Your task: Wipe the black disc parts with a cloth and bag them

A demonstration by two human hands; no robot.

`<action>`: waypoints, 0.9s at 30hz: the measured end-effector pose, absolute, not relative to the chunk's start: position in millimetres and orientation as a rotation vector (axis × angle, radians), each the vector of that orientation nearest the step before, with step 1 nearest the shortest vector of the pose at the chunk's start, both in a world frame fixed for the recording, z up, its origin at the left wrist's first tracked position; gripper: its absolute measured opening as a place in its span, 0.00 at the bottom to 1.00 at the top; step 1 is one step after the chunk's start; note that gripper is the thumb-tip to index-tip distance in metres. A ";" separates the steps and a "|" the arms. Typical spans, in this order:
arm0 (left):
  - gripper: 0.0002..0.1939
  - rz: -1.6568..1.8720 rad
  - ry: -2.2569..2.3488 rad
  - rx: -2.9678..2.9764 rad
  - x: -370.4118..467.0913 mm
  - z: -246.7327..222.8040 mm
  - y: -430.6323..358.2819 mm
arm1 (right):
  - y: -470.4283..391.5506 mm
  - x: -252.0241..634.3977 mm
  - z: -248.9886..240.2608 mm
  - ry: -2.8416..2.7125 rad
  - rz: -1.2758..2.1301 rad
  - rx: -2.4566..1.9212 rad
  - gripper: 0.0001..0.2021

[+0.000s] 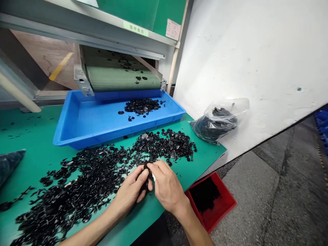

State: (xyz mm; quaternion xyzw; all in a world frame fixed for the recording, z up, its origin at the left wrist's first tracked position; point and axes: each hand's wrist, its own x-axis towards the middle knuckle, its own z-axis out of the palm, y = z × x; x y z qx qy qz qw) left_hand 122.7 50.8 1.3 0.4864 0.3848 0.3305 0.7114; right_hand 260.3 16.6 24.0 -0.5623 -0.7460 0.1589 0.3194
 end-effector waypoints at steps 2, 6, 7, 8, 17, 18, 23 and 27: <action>0.16 0.701 0.875 1.129 123.1 1.4 50.6 | 18.0 265.6 25.9 -1.822 0.537 -1.520 0.20; 0.16 0.648 0.839 1.102 120.1 2.0 53.2 | 23.6 271.3 30.8 -1.694 0.629 -1.550 0.13; 0.16 0.622 0.813 1.085 118.4 2.1 54.7 | 24.6 272.6 32.5 -1.697 0.664 -1.524 0.13; 0.16 0.588 0.782 1.078 116.5 2.0 56.4 | 25.4 274.2 34.1 -1.693 0.721 -1.494 0.14; 0.18 0.453 0.749 1.149 112.4 5.1 59.9 | 24.3 281.0 28.1 -1.537 1.064 -1.480 0.13; 0.18 0.476 0.765 1.174 113.2 6.0 58.2 | 23.2 279.3 26.8 -1.518 1.045 -1.505 0.13; 0.18 0.555 0.801 1.359 116.4 6.0 52.2 | 17.3 279.6 28.0 -1.808 0.810 -1.505 0.21; 0.18 0.514 0.852 1.395 113.9 3.2 54.4 | 16.9 285.4 24.7 -1.946 0.642 -1.444 0.23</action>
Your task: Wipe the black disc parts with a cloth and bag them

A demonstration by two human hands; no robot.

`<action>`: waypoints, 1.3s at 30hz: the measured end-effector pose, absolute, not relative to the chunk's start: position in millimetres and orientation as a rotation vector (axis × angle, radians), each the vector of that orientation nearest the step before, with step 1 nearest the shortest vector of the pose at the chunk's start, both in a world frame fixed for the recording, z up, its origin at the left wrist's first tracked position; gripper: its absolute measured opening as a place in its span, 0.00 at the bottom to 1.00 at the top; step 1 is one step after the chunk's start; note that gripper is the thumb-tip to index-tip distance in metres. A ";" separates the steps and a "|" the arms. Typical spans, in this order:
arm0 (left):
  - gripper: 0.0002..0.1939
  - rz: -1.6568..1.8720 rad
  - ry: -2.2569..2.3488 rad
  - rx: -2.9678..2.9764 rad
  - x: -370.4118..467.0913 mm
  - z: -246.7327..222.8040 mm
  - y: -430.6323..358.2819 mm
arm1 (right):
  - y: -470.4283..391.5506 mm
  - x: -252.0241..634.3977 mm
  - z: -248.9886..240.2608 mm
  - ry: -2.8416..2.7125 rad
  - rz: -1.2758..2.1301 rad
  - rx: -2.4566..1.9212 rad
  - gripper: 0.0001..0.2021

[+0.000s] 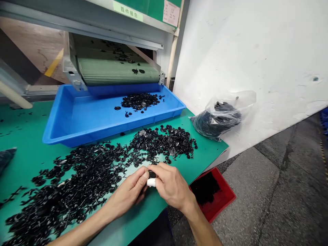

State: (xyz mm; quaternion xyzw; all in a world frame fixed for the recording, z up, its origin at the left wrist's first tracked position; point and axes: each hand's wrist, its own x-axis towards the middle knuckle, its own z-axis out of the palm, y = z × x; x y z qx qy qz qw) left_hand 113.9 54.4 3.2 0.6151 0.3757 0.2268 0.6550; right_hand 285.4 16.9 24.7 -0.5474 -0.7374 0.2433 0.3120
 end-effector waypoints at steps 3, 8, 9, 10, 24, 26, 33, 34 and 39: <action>0.20 0.496 0.895 1.438 110.9 3.6 55.9 | 19.2 284.0 17.9 -1.932 0.647 -1.370 0.22; 0.20 0.561 0.956 1.304 113.3 3.5 54.3 | 26.0 273.5 12.7 -1.829 0.726 -1.335 0.17; 0.21 0.594 0.957 1.283 114.1 3.1 54.1 | 28.9 271.8 13.0 -1.810 0.738 -1.351 0.16; 0.21 0.632 0.950 1.259 114.7 2.7 54.3 | 32.8 270.7 13.6 -1.798 0.745 -1.370 0.16; 0.14 0.825 0.684 0.644 109.0 7.1 66.5 | 124.3 254.0 25.2 -2.187 0.261 -1.790 0.12; 0.12 0.823 0.651 0.606 108.8 8.5 66.6 | 121.5 254.9 25.8 -2.154 0.256 -1.778 0.11; 0.13 0.826 0.655 0.595 108.2 9.7 63.8 | 109.1 271.6 19.2 -1.908 0.364 -1.668 0.02; 0.13 0.814 0.654 0.596 108.5 9.7 63.7 | 108.5 274.4 17.4 -1.819 0.431 -1.627 0.02; 0.14 0.801 0.676 0.636 111.9 8.2 64.0 | 100.0 285.7 15.4 -1.505 0.587 -1.567 0.02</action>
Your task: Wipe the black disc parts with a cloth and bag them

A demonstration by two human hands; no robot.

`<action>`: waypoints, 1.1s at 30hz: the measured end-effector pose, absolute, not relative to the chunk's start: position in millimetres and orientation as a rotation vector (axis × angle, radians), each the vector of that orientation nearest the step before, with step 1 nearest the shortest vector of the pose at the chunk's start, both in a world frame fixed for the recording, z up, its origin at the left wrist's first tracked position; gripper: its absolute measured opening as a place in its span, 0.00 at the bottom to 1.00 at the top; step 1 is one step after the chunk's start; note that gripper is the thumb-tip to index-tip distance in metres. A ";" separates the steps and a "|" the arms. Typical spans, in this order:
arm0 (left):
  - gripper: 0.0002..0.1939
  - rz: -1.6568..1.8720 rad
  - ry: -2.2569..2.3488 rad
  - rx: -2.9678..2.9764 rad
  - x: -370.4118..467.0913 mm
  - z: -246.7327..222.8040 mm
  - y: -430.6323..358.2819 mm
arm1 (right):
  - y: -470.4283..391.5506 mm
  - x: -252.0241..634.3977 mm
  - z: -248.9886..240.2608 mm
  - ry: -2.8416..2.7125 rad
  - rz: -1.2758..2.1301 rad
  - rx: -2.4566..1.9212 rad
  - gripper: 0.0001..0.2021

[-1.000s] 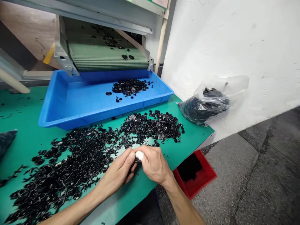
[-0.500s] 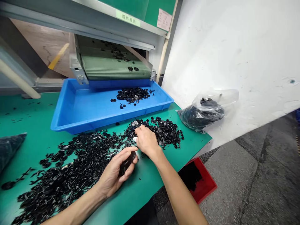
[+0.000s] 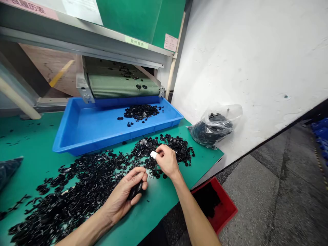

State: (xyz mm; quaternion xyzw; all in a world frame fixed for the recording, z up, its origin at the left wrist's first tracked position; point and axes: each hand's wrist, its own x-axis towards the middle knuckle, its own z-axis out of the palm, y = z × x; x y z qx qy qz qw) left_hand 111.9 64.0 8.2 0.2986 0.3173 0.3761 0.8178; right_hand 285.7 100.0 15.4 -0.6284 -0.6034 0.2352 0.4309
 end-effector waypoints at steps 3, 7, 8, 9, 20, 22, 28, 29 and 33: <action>0.17 0.820 0.759 0.728 115.5 6.4 62.9 | 82.7 283.2 17.5 -1.382 0.744 -1.515 0.02; 0.17 0.747 0.826 0.949 118.8 3.9 58.5 | 51.8 268.5 15.7 -1.204 1.087 -1.359 0.03; 0.18 0.734 0.828 0.979 119.2 3.4 57.4 | 45.5 265.6 14.7 -1.198 1.119 -1.346 0.03; 0.18 0.727 0.824 0.996 119.4 3.0 56.4 | 40.4 263.8 14.0 -1.199 1.138 -1.342 0.03; 0.22 0.623 0.877 1.161 118.1 4.9 53.6 | 34.9 279.7 28.2 -1.727 0.873 -1.376 0.18; 0.23 0.578 0.885 1.191 116.7 5.0 54.8 | 34.9 279.9 29.4 -1.721 0.903 -1.388 0.15; 0.25 0.600 0.892 1.236 115.7 4.1 55.1 | 34.5 273.5 24.5 -1.681 0.907 -1.382 0.11; 0.25 0.618 0.896 1.230 116.1 4.0 54.5 | 34.3 271.0 21.8 -1.677 0.868 -1.364 0.09; 0.25 0.690 0.894 1.112 118.2 2.4 52.7 | 38.5 264.3 12.4 -1.629 0.842 -1.320 0.08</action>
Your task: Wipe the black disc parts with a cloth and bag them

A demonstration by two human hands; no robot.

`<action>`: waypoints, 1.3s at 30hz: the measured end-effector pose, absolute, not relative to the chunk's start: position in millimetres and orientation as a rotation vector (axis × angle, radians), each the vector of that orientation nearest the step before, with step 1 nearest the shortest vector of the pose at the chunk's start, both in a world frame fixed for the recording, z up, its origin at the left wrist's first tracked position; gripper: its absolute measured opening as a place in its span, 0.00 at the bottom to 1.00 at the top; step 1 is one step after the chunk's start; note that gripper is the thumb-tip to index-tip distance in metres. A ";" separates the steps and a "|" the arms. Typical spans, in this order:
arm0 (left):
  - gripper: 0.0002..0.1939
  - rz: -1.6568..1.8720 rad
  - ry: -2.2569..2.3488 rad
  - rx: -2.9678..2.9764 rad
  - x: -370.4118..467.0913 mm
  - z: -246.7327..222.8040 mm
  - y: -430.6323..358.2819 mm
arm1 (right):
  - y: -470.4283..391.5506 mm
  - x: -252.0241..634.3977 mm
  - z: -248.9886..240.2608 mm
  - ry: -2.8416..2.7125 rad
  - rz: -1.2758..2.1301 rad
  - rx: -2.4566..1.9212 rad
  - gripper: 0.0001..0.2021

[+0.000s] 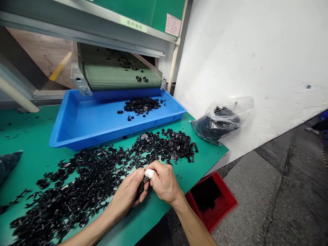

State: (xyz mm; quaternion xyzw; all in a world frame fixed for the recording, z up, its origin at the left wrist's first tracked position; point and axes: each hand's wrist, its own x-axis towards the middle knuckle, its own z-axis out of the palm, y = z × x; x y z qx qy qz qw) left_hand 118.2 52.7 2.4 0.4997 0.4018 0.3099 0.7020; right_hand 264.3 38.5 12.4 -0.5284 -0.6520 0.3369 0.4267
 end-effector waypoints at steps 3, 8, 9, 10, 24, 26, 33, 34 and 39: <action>0.23 0.746 0.891 0.994 118.8 -0.2 53.4 | 54.6 269.5 15.6 -1.723 0.945 -1.358 0.13; 0.17 0.808 0.828 0.856 115.0 -0.8 58.4 | 110.5 279.1 33.2 -2.000 0.339 -1.711 0.20; 0.16 0.824 0.805 0.814 114.0 0.1 59.6 | 122.3 277.9 35.4 -2.056 0.278 -1.782 0.21; 0.14 0.835 0.777 0.770 113.1 1.3 60.6 | 132.8 275.6 36.8 -2.104 0.259 -1.828 0.21; 0.14 0.850 0.704 0.577 112.8 7.0 66.6 | 111.6 291.4 25.9 -1.730 0.699 -1.608 0.15; 0.14 0.850 0.726 0.614 115.5 7.5 65.1 | 90.2 287.2 24.1 -1.498 1.032 -1.456 0.13; 0.16 0.769 0.795 0.849 119.9 5.3 57.5 | 34.7 269.9 24.2 -1.648 0.946 -1.369 0.10; 0.16 0.748 0.805 0.879 119.7 4.4 56.9 | 32.9 270.5 23.9 -1.685 0.895 -1.387 0.10; 0.18 0.750 0.861 1.007 119.8 -0.1 53.5 | 33.1 271.5 17.4 -1.817 0.772 -1.383 0.12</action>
